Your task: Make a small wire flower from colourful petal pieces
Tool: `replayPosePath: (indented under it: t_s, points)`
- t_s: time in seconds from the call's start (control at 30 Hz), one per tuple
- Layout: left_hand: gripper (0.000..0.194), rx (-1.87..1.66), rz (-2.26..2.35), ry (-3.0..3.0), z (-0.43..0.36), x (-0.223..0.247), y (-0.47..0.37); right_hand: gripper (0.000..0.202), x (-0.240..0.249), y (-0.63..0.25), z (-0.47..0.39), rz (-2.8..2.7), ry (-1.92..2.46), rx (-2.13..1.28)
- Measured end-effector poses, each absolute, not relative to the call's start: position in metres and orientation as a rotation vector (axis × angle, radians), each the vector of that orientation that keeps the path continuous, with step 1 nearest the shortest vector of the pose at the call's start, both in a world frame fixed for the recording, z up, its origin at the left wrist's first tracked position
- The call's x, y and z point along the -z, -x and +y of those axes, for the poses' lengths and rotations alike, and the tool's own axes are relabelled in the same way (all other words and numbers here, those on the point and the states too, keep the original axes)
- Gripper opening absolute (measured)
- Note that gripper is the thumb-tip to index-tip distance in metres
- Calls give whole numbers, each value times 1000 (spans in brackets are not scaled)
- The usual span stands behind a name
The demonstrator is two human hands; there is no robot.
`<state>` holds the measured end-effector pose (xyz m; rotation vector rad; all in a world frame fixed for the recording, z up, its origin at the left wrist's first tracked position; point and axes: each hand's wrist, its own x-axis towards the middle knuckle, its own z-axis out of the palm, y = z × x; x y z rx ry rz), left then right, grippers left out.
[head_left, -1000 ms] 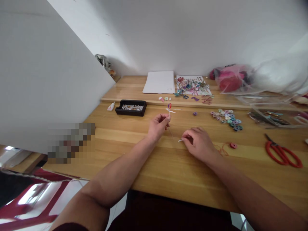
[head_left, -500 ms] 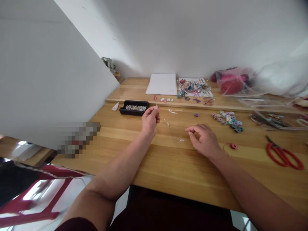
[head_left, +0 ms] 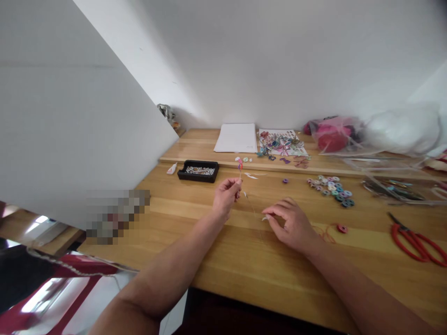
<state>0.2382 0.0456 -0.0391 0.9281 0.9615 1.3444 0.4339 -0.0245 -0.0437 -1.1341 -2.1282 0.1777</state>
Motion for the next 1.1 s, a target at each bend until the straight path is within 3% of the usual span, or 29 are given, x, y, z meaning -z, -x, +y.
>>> replayPosePath:
  t_s: [0.27,0.57,1.1]
  points:
    - [37,-1169,878,-1120,29,41,-250,13,37,-433,-28,-1868,1328,-329]
    - [27,-977,882,-1368,12,46,-265,22,37,-434,-25,-1373,1247,-883]
    - [16,-812,845,-1389,5,47,-268,28,32,-439,-22,-1186,1228,-1124]
